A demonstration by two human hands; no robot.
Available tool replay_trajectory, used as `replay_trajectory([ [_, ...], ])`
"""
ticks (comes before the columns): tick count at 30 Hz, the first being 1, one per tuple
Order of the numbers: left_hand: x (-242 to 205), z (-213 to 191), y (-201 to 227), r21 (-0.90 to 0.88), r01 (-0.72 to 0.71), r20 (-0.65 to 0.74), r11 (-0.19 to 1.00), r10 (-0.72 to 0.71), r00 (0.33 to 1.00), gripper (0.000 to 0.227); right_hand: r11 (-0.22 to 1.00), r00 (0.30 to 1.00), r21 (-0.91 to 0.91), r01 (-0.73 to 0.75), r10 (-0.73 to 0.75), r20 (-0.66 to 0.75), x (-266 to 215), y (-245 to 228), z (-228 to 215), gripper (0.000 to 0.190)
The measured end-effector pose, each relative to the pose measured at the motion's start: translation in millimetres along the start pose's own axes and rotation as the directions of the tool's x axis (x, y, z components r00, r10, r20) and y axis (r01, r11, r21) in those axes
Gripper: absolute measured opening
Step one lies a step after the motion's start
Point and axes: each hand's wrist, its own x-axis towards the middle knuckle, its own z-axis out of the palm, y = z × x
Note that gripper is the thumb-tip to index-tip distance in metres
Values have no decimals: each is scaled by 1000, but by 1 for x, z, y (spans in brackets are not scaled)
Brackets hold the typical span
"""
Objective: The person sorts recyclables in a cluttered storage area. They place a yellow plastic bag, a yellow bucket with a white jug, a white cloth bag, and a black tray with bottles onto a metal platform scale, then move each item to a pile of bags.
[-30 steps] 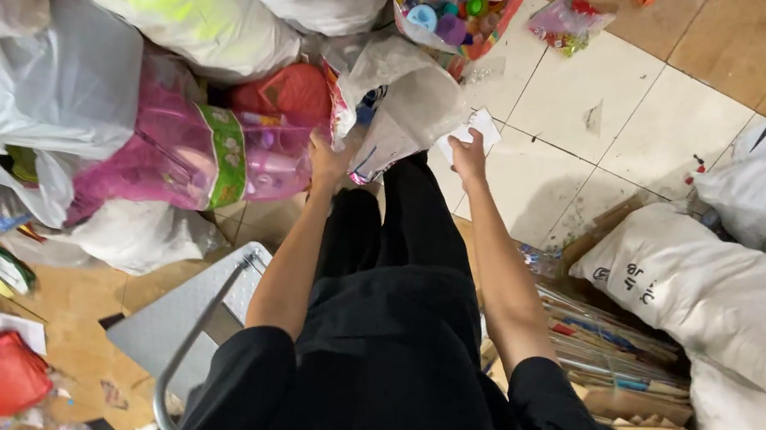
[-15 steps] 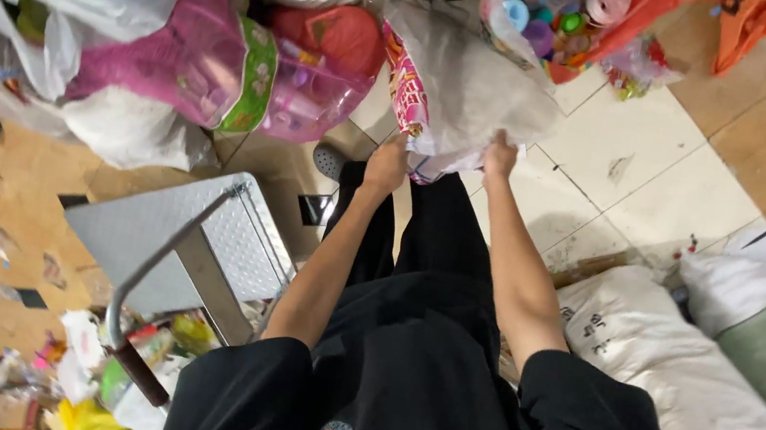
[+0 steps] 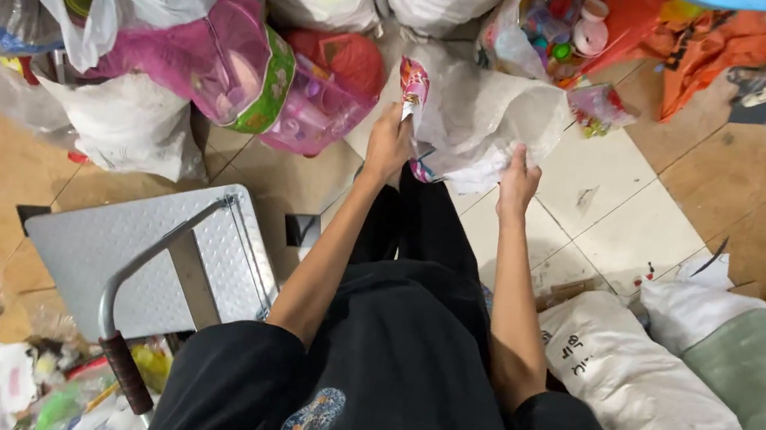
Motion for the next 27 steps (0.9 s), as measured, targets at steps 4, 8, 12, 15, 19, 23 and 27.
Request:
replay_trajectory([
  [4, -4, -24, -1, 81, -168, -80, 983, 174, 982, 29, 962, 968, -109, 250, -245, 56, -33, -17, 2, 53],
  [8, -16, -57, 39, -76, -218, -80, 973, 212, 974, 32, 933, 935, -89, 349, -340, 100, -85, -62, 1, 52],
  [12, -41, -84, 67, -275, -66, -77, 959, 46, 996, 39, 903, 893, 128, 411, -427, 144, -126, -94, -4, 36],
  [15, -60, -87, 72, -364, -86, -179, 927, 21, 984, 37, 880, 866, 198, 432, -466, 182, -130, -98, -10, 33],
  [19, -87, -88, 91, -376, -112, -315, 920, -13, 949, 37, 864, 817, 204, 460, -502, 284, -124, -101, -15, 38],
  [23, -119, -102, 127, -403, -49, -433, 914, -143, 890, 36, 839, 735, 176, 515, -538, 413, -153, -131, -13, 36],
  [27, -141, -111, 122, -456, -222, -590, 862, -106, 801, 30, 833, 632, 313, 456, -550, 545, -187, -160, -4, 31],
])
